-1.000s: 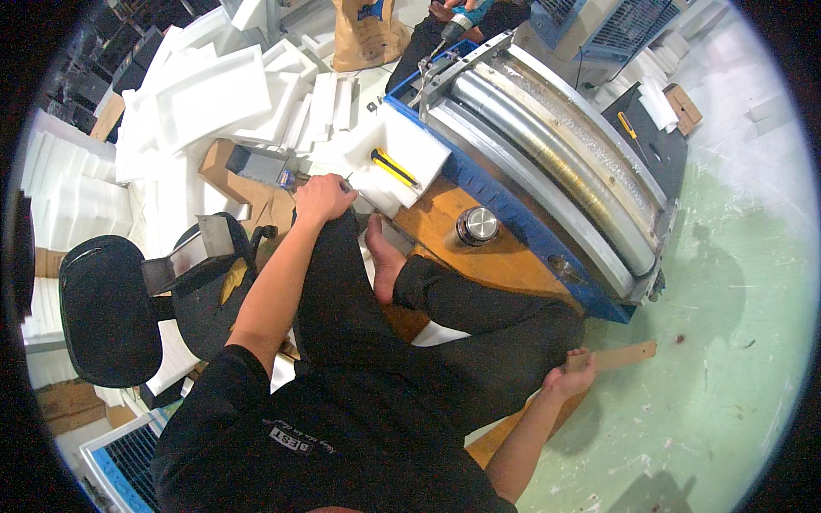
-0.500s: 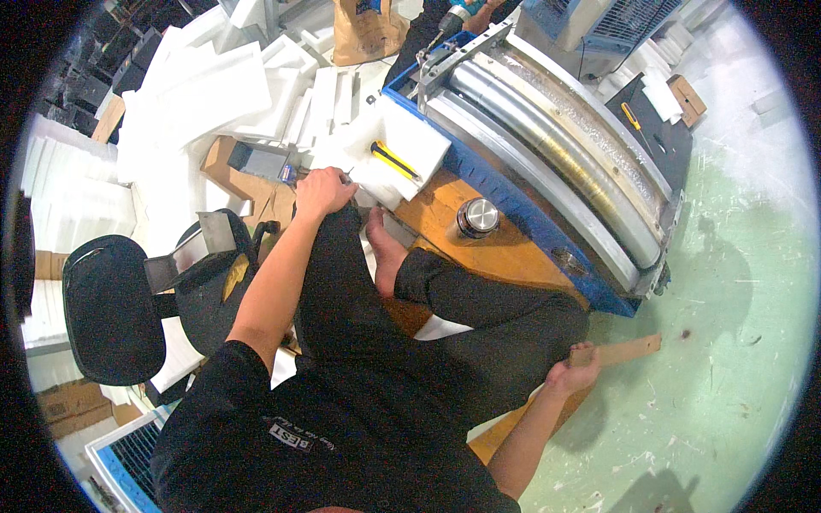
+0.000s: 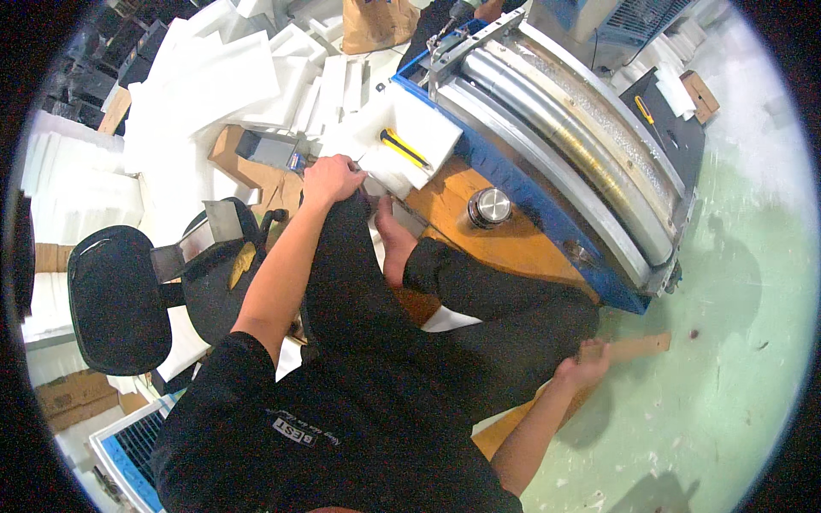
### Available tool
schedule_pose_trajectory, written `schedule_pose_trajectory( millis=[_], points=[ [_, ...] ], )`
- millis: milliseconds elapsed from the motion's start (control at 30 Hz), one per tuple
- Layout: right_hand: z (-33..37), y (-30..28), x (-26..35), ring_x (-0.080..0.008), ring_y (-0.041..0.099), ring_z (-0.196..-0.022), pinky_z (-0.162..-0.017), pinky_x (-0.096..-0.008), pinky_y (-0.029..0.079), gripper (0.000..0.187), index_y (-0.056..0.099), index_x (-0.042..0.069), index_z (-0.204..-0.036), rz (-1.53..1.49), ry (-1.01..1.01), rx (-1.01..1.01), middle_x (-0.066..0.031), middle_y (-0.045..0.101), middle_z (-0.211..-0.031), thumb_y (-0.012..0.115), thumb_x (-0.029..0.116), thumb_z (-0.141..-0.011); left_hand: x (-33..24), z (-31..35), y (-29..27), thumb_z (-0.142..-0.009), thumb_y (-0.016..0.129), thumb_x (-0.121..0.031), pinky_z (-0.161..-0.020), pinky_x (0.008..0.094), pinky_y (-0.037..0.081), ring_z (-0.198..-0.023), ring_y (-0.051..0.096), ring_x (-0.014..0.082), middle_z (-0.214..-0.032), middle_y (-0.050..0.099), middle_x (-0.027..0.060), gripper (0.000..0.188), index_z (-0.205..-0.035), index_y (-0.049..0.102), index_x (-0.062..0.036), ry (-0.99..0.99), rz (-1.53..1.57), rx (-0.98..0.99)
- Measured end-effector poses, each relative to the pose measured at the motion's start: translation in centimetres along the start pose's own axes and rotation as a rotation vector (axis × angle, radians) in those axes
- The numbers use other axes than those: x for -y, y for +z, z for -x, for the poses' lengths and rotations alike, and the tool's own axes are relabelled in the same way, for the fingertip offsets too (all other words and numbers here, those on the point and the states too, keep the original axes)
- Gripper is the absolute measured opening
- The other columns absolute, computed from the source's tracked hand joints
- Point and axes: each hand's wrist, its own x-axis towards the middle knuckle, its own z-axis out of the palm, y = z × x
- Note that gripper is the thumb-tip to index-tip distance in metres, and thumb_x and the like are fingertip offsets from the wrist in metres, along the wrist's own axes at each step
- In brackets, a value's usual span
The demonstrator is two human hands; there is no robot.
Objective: The person sits on the floor and assembles a machine using a wooden piece and a cordless drill. They position the wood, drill screws into the machine, and adjust components while another person works nearby.
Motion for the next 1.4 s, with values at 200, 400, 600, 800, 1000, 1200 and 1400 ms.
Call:
schedule_pose_trajectory(
  millis=[200, 400, 600, 800, 1000, 1200, 1400],
  points=[
    [-0.2, -0.1, -0.1, -0.021, 0.06, -0.082, -0.077, -0.0365, 0.05, 0.022, 0.059, 0.004, -0.108, 0.005, -0.045, 0.051, -0.0079, 0.062, -0.09, 0.057, 0.024, -0.099, -0.1, 0.1, 0.0, -0.085, 0.072, -0.052, -0.091, 0.0504, 0.056, -0.101, 0.073, 0.0368, -0.104, 0.076, 0.0189, 0.042, -0.102, 0.08, -0.0148, 0.014, -0.019, -0.033],
    [0.5, 0.3, 0.1, -0.0215, 0.061, -0.085, -0.076, -0.0373, 0.051, 0.025, 0.059, 0.002, -0.111, 0.018, -0.062, 0.007, -0.008, 0.062, -0.091, 0.056, 0.024, -0.1, 0.2, -0.3, 0.6, -0.084, 0.072, -0.053, -0.09, 0.0508, 0.056, -0.101, 0.073, 0.0373, -0.105, 0.076, 0.0207, 0.044, -0.103, 0.08, -0.0139, 0.006, -0.013, -0.052],
    [-1.1, -1.3, 0.7, -0.0242, 0.062, -0.096, -0.087, -0.0377, 0.052, 0.029, 0.061, -0.002, -0.116, -0.064, 0.178, 0.133, -0.0116, 0.066, -0.099, 0.059, 0.021, -0.098, 0.0, -0.4, 0.3, -0.085, 0.07, -0.053, -0.096, 0.0522, 0.054, -0.115, 0.069, 0.0394, -0.117, 0.073, 0.0228, 0.056, -0.114, 0.076, -0.0058, -0.078, -0.051, 0.027],
    [-9.7, -6.1, 3.4, -0.0244, 0.064, -0.07, -0.057, -0.0386, 0.056, 0.032, 0.048, 0.004, -0.122, 0.119, -0.038, 0.107, -0.0107, 0.059, -0.096, 0.061, 0.006, -0.093, -0.9, 0.0, -0.6, -0.082, 0.071, -0.055, -0.09, 0.0481, 0.056, -0.101, 0.072, 0.0394, -0.106, 0.076, 0.02, 0.052, -0.105, 0.08, -0.0085, 0.066, -0.015, 0.015],
    [-15.6, -4.8, 7.0, -0.0191, 0.059, -0.062, -0.045, -0.0345, 0.047, 0.018, 0.05, 0.006, -0.11, 0.382, 0.007, 0.059, -0.0085, 0.058, -0.092, 0.058, 0.008, -0.094, -1.2, -0.2, -0.4, -0.084, 0.071, -0.052, -0.092, 0.0473, 0.056, -0.104, 0.072, 0.0385, -0.106, 0.076, 0.0181, 0.048, -0.107, 0.08, -0.0103, 0.055, -0.028, 0.004],
    [-19.4, -2.9, 6.8, -0.0159, 0.054, -0.059, -0.043, -0.0299, 0.041, 0.018, 0.051, 0.007, -0.11, 0.454, 0.058, 0.104, -0.0071, 0.058, -0.089, 0.058, 0.009, -0.094, -1.1, 0.0, -0.4, -0.084, 0.069, -0.053, -0.092, 0.0481, 0.055, -0.104, 0.072, 0.0394, -0.105, 0.076, 0.0198, 0.049, -0.106, 0.08, -0.0095, 0.046, 0.007, -0.002],
    [-21.3, -3.5, 6.9, -0.0145, 0.056, -0.065, -0.056, -0.0312, 0.047, 0.02, 0.063, 0.011, -0.107, 0.562, 0.102, 0.187, -0.0014, 0.059, -0.084, 0.062, 0.025, -0.092, -0.8, 0.0, -0.3, -0.084, 0.067, -0.049, -0.095, 0.0499, 0.055, -0.108, 0.071, 0.0375, -0.113, 0.075, 0.0192, 0.045, -0.108, 0.079, -0.0127, -0.036, -0.008, 0.038]
  ],
)
